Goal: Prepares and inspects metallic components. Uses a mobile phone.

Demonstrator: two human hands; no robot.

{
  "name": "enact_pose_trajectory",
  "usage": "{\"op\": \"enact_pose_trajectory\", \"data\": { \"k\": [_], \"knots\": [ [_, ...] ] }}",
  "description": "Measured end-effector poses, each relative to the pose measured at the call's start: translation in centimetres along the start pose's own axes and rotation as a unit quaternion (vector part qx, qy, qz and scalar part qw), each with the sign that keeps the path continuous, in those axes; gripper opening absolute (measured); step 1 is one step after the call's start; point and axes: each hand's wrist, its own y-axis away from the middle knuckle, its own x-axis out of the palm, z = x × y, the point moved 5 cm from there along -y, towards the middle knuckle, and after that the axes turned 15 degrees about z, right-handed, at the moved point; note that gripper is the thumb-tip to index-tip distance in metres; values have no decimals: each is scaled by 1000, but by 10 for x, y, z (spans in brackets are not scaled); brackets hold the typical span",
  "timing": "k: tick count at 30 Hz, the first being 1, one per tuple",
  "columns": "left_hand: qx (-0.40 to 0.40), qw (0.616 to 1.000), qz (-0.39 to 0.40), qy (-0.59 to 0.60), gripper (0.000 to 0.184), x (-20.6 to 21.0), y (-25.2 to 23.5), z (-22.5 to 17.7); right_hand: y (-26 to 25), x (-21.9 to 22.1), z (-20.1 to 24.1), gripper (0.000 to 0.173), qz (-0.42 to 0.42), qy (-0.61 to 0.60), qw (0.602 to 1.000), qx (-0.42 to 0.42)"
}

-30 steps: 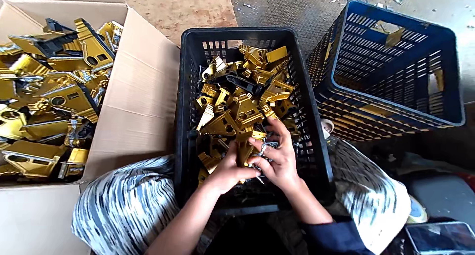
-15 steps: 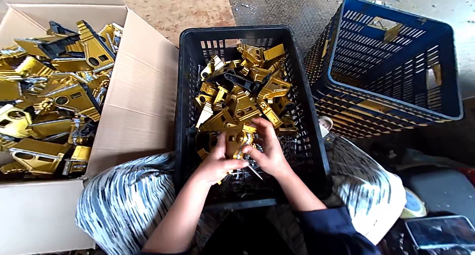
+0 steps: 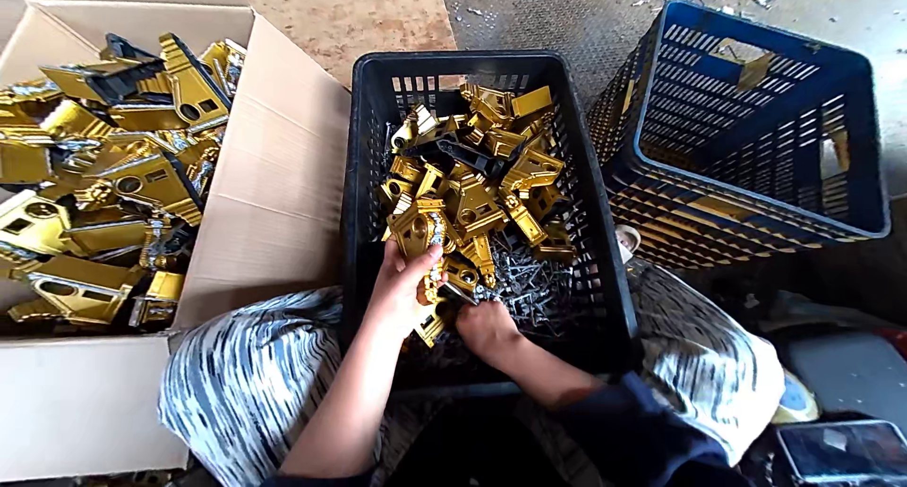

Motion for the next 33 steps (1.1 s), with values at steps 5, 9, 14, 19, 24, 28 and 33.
{"op": "enact_pose_trajectory", "data": {
  "k": [5, 9, 14, 19, 24, 28, 33],
  "knots": [
    [20, 999, 3, 29, 41, -7, 5, -6, 16, -12, -50, 22, -216, -140, 953, -162],
    [3, 996, -21, 83, 44, -3, 6, -8, 44, -22, -94, 13, -414, -356, 769, -332],
    [-47, 998, -17, -32, 37, 1, 2, 2, 56, -27, -110, 14, -487, -261, 820, -148],
    [-71, 987, 106, -96, 32, 12, 5, 23, 65, -32, -100, 14, -523, -246, 806, -126],
    [-84, 982, 165, -21, 32, 27, 9, 37, 57, -33, -86, 11, -507, -284, 800, -149],
    [-14, 977, 125, 170, 45, 24, 4, 38, 43, -26, -68, 13, -288, -667, 591, -351],
    [-1, 988, 9, 151, 46, 14, 2, 29, 43, -26, -71, 27, -322, -760, 452, -338]
  ]
}}
